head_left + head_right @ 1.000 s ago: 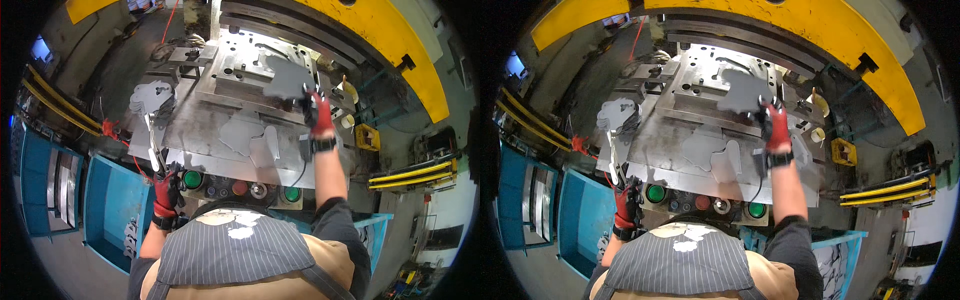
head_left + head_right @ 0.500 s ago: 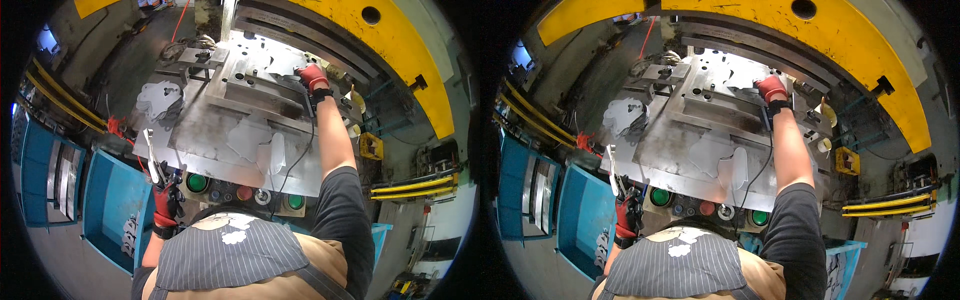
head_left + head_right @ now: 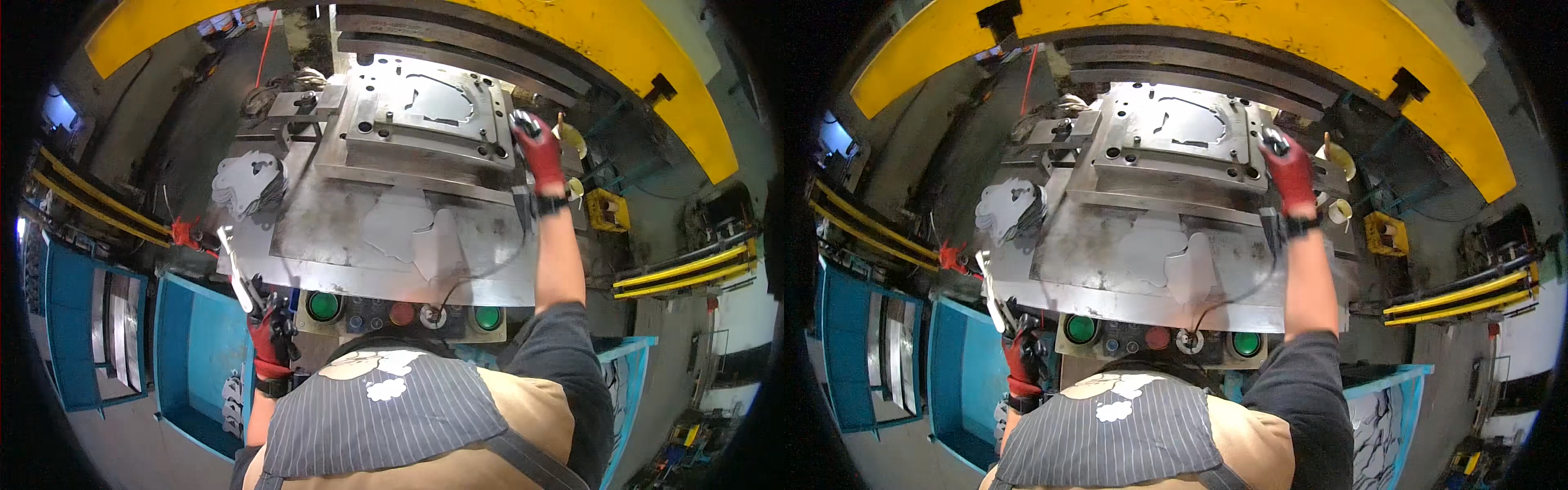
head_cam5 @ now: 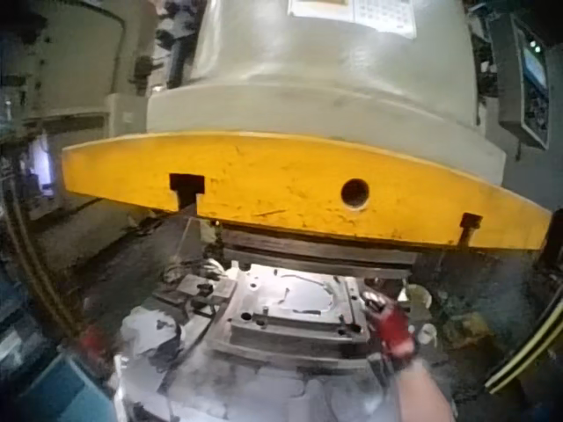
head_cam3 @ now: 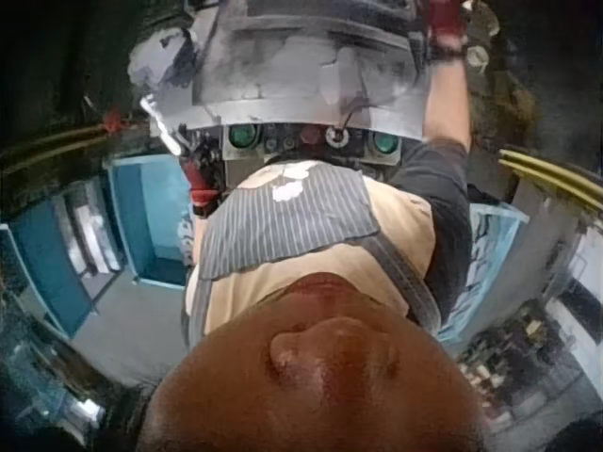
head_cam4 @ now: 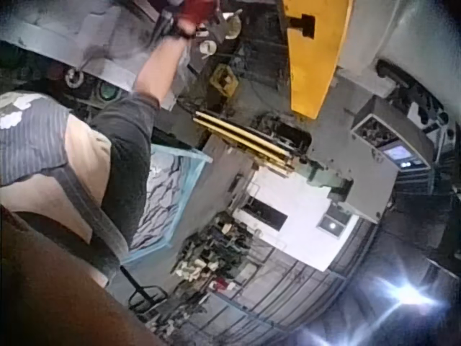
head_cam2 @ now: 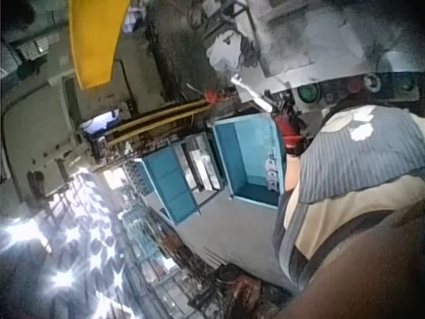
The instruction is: Operate a hydraulic press machine to stamp metal components using tongs to position parts.
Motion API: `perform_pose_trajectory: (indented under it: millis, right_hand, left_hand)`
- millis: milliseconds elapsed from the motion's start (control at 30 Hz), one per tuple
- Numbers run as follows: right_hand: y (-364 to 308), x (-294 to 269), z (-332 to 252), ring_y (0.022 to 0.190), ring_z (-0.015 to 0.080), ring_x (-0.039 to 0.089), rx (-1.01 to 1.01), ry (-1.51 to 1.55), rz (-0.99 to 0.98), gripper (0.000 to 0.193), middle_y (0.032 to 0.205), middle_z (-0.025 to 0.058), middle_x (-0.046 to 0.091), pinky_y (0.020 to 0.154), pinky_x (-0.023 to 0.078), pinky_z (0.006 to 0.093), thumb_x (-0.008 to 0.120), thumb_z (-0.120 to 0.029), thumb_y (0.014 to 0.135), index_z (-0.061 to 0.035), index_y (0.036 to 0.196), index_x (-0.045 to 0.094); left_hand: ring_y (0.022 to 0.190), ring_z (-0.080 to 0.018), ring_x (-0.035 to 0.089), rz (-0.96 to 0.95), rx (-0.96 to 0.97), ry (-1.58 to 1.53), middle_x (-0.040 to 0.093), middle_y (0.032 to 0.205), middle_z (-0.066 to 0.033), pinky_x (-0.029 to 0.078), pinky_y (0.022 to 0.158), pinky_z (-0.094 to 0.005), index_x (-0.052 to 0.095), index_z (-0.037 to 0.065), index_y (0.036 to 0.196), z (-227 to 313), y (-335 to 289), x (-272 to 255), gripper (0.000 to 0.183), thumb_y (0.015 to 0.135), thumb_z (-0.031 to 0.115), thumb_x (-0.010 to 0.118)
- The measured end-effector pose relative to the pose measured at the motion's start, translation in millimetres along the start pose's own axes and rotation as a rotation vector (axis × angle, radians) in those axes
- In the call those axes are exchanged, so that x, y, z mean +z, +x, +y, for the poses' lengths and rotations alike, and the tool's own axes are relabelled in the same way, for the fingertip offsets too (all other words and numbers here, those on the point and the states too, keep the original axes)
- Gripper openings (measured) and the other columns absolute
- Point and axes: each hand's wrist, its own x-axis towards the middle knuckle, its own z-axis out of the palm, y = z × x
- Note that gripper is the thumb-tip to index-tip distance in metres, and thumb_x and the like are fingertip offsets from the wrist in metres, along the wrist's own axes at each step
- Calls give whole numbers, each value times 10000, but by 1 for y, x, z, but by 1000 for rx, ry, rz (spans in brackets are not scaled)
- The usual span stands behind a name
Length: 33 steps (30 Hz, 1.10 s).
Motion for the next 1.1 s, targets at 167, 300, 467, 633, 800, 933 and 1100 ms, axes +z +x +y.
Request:
perform_pose_trajectory:
  millis: [167, 300, 467, 633, 800, 933, 1100]
  right_hand:
    - [-168, -76, 58, 655, 89, 523, 470, 424, 272, 156, 777, -3, 574, 582, 419, 221, 558, -103, 820, -33, 957, 581]
    - [-335, -81, 95, 781, 134, 547, 691, 507, 475, 269, 945, 55, 573, 687, 445, 253, 496, -179, 872, -16, 1085, 499]
    - [-436, -52, 126, 1005, 180, 468, 1108, 450, -35, 414, 1113, 109, 507, 852, 386, 310, 526, -215, 834, 1, 1179, 449]
    - [-436, -39, 167, 983, 196, 494, 1022, 377, -474, 477, 1120, 91, 514, 800, 422, 312, 604, -225, 768, -29, 1176, 455]
    - [-407, -35, 128, 831, 211, 548, 1198, 460, -376, 321, 957, 91, 582, 693, 449, 348, 592, -202, 763, -31, 1031, 546]
    - [-430, -28, 155, 782, 204, 542, 910, 406, -402, 295, 888, 98, 595, 668, 434, 351, 586, -246, 756, -30, 955, 575]
    - [-485, 0, 242, 777, 247, 575, 1112, 166, -436, 365, 941, 136, 594, 633, 465, 380, 589, -261, 785, -9, 1039, 521]
  left_hand:
    - [344, -100, 416, 135, -335, -317, 561, 674, -50, 352, 311, -225, 572, 106, 948, -64, -2, -49, 138, 833, 158, 516]
    - [429, -101, 468, 260, -141, 101, 576, 714, -26, 399, 365, -242, 576, 96, 992, -179, -6, -117, 196, 808, 159, 554]
    - [457, -103, 434, -76, -666, -188, 521, 637, 14, 382, 404, -267, 585, 103, 997, -128, -7, -51, 200, 802, 132, 553]
    - [425, -110, 398, -363, -834, 99, 473, 601, 1, 357, 382, -264, 555, 111, 928, -127, 27, -11, 243, 721, 145, 677]
    - [474, -136, 452, -331, -858, 419, 503, 630, -29, 355, 389, -278, 540, 68, 890, -109, 40, 11, 293, 673, 127, 728]
    - [485, -141, 471, -434, -832, 341, 532, 669, -42, 366, 393, -292, 523, 69, 941, -161, 50, -20, 339, 680, 157, 721]
    - [703, -203, 548, -470, -859, 399, 591, 839, -53, 439, 557, -348, 558, 67, 982, -131, 46, -1, 339, 673, 122, 687]
